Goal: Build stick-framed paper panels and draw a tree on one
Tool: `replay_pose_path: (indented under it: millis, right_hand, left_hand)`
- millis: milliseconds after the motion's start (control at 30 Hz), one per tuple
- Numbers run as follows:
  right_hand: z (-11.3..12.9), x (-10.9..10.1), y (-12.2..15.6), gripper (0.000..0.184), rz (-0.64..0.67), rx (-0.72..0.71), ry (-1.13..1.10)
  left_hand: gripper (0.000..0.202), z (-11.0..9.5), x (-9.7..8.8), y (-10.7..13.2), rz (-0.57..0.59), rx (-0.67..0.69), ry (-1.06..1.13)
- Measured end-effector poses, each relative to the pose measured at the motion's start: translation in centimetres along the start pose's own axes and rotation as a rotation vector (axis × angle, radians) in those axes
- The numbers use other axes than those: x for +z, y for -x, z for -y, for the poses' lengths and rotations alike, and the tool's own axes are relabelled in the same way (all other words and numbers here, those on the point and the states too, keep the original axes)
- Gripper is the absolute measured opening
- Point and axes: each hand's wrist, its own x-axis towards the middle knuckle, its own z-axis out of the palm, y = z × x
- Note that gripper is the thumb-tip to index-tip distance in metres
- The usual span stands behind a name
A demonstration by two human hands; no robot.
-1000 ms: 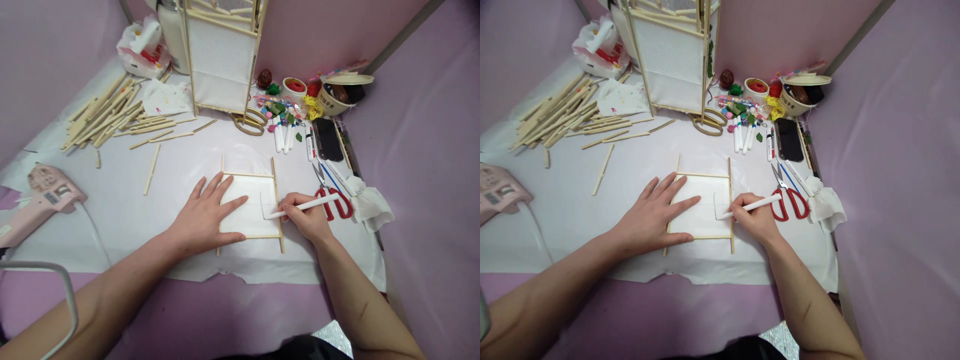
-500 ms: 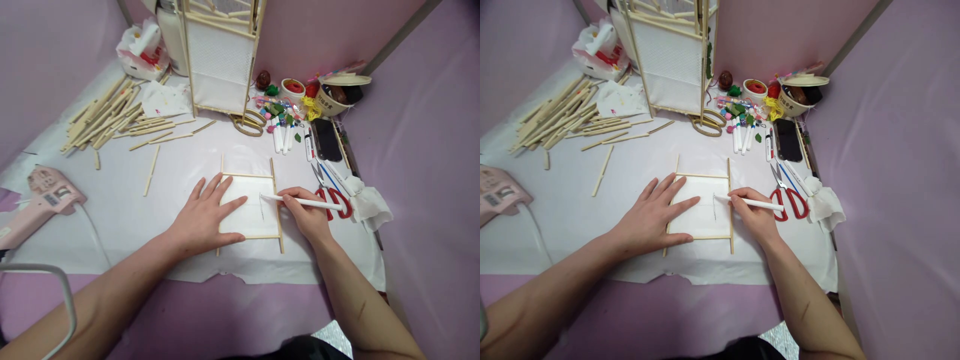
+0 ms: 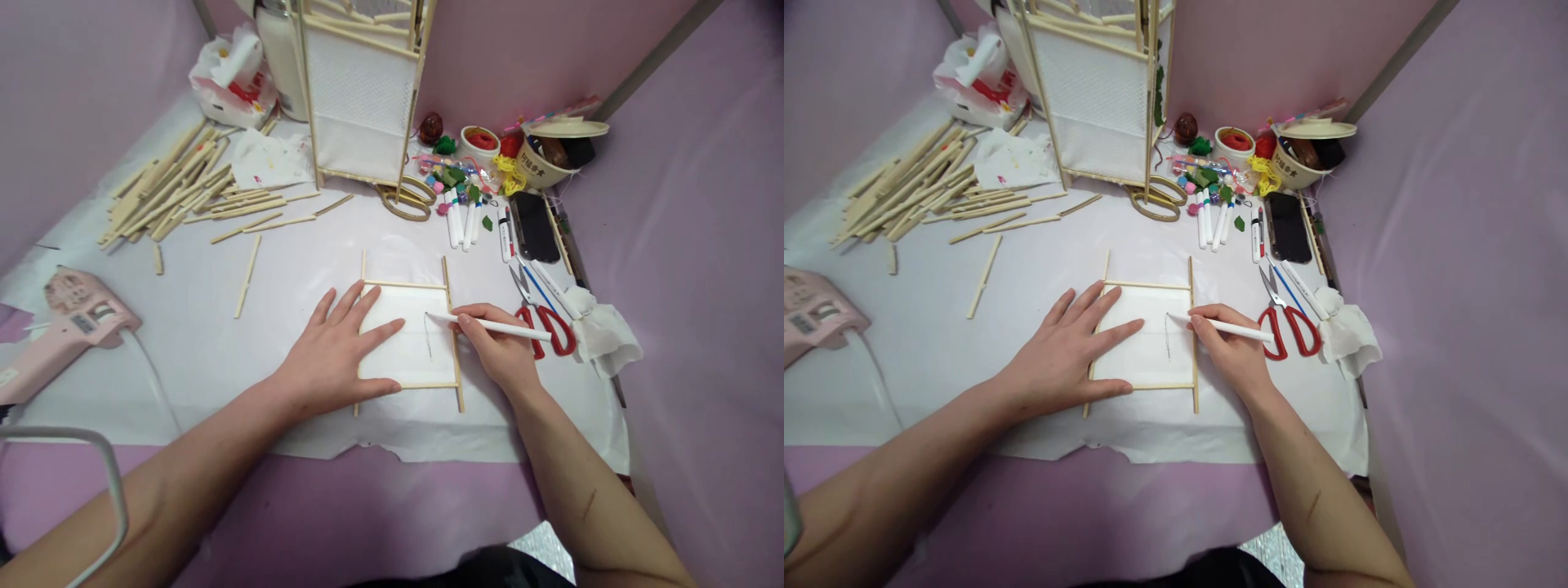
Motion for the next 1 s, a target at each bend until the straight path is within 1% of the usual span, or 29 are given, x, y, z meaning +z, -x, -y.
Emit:
replay_pose_path:
  millis: [200, 467, 1000]
  right_hand:
    - [0.26, -0.02, 0.09, 0.018, -0.005, 0.012, -0.001]
    - [-0.08, -0.01, 0.01, 0.017, 0.002, 0.009, 0.004]
    - [0.23, -0.14, 0.17, 0.014, 0.001, 0.053, -0.004]
  left_hand:
    - [0.08, -0.05, -0.12, -0.01, 0.001, -0.002, -0.003]
    - [0.08, 0.02, 0.02, -0.04, -0.005, -0.001, -0.006]
    - [0.08, -0.08, -0.14, -0.03, 0.012, -0.004, 0.002]
